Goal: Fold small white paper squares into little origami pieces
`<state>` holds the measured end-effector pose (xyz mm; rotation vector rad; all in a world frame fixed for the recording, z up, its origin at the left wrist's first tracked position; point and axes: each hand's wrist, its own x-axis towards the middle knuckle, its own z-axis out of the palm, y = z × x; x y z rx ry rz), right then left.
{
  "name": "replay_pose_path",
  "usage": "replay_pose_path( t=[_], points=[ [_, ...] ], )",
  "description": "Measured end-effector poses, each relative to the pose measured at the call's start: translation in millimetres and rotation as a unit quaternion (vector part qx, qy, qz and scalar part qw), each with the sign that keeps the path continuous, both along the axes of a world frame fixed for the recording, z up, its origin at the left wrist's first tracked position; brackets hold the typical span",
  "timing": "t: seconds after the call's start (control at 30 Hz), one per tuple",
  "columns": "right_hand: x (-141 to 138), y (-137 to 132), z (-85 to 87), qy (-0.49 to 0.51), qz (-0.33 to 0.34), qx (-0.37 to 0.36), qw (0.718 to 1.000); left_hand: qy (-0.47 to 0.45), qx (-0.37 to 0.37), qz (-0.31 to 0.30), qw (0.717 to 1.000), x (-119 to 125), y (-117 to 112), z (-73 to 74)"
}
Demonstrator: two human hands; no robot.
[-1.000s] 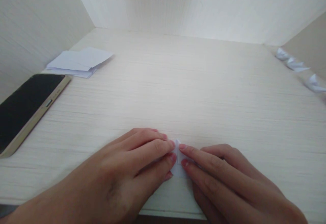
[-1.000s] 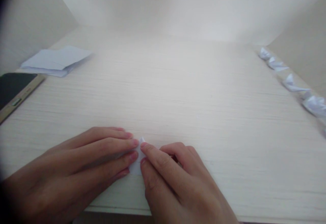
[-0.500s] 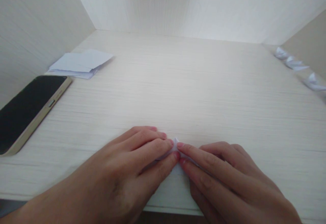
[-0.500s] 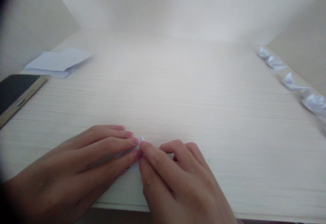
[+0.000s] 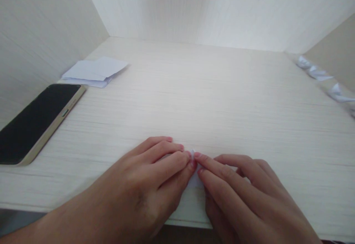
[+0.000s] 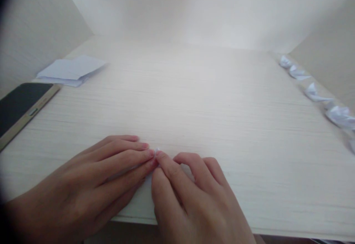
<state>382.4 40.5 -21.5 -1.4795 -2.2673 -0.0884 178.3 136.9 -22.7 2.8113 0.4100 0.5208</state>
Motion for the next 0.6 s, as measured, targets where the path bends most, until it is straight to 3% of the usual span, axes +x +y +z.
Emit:
replay_pose_path(
  t=[0.27, 0.43, 0.6],
  points=[
    [-8, 1, 0.1, -0.024, -0.008, -0.017, 1.000, -0.018, 0.011, 0.026, 0.999, 1, -8, 0.9],
    [-9, 0, -2.0, -0.030, -0.024, -0.007, 0.999, 0.017, 0.039, 0.042, 0.998, -1, -16, 3.3],
    [-14, -1, 6.5, -0.063, -0.037, -0.002, 0.997, 0.057, 0.057, 0.043, 0.996, 1, -22, 5.0]
  ],
)
